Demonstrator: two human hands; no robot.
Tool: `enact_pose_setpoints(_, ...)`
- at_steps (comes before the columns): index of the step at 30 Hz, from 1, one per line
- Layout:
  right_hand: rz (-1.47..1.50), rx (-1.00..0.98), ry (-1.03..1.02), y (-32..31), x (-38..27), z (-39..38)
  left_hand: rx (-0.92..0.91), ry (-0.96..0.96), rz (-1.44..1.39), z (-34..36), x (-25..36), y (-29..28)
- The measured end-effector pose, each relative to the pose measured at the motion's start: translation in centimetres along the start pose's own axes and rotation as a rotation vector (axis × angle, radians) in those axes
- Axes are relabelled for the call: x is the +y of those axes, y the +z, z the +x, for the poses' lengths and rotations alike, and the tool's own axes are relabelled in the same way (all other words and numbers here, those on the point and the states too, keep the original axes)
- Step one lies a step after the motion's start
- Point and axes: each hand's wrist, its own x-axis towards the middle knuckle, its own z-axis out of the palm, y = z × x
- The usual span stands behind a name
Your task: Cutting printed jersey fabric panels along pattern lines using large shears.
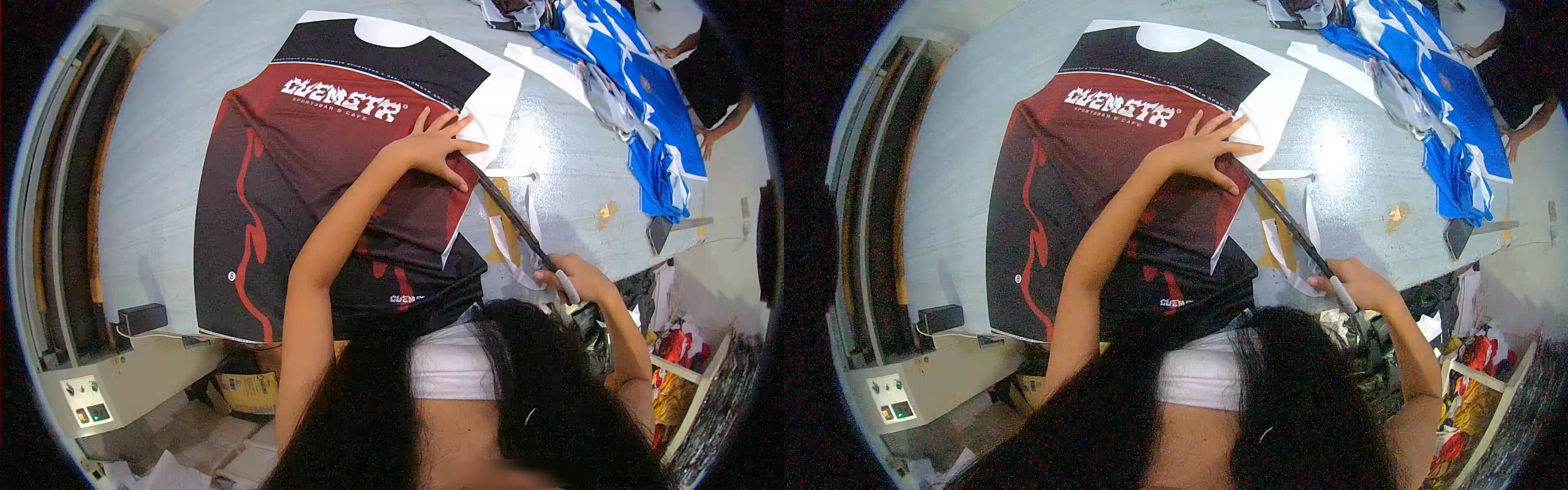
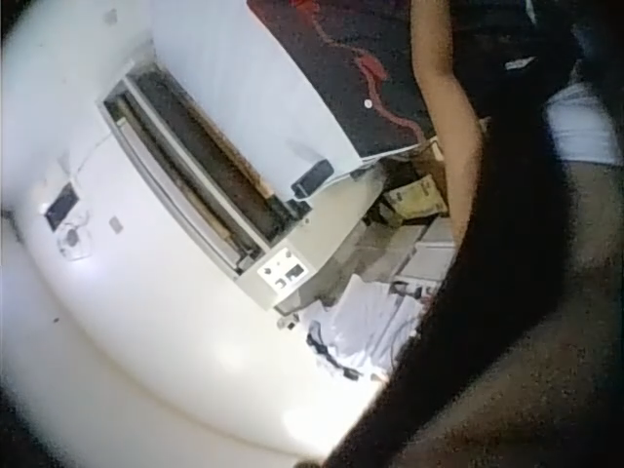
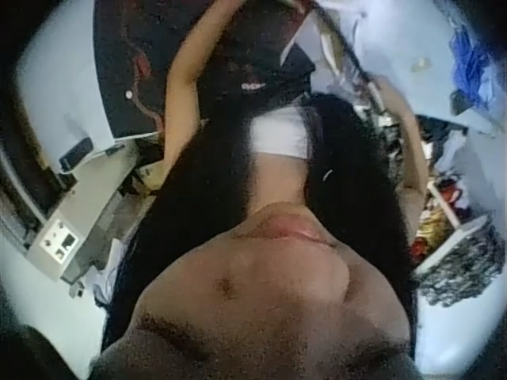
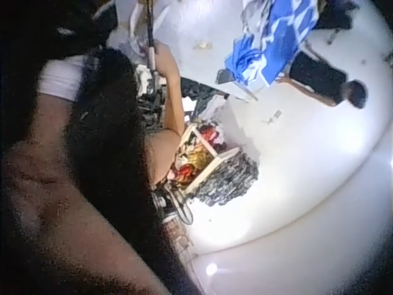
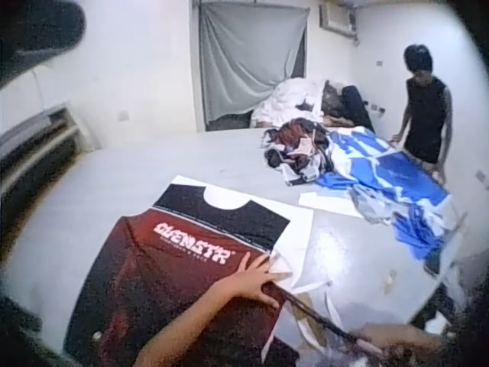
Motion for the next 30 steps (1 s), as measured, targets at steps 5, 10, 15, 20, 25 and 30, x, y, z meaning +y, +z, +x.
enact_pose_setpoints(5,0.009,-0.011,0.083,1.1,-0.5,-0.3,-0.002,0.000,-0.005,0.0,-0.1,0.1)
enact_pose_setpoints(10,-0.022,0.070,0.018,2.2,-1.3,-0.4,-0.006,-0.002,0.001,0.0,-0.1,0.0)
enact_pose_setpoints(15,-0.065,0.062,-0.029,2.0,-0.3,-0.2,-0.002,0.005,0.017,0.1,-0.2,0.0)
enact_pose_setpoints(20,-0.016,-0.053,-0.014,1.6,-0.9,-0.1,0.040,0.000,-0.192,0.2,-1.7,-1.3)
enact_pose_setpoints(25,-0.101,-0.030,-0.045,1.1,-0.9,1.4,0.039,-0.106,-0.014,-0.2,-2.2,-2.1)
enact_pose_setpoints(30,0.014,-0.076,0.021,1.0,-3.2,2.6,0.024,-0.177,-0.015,-0.6,-3.0,-1.1)
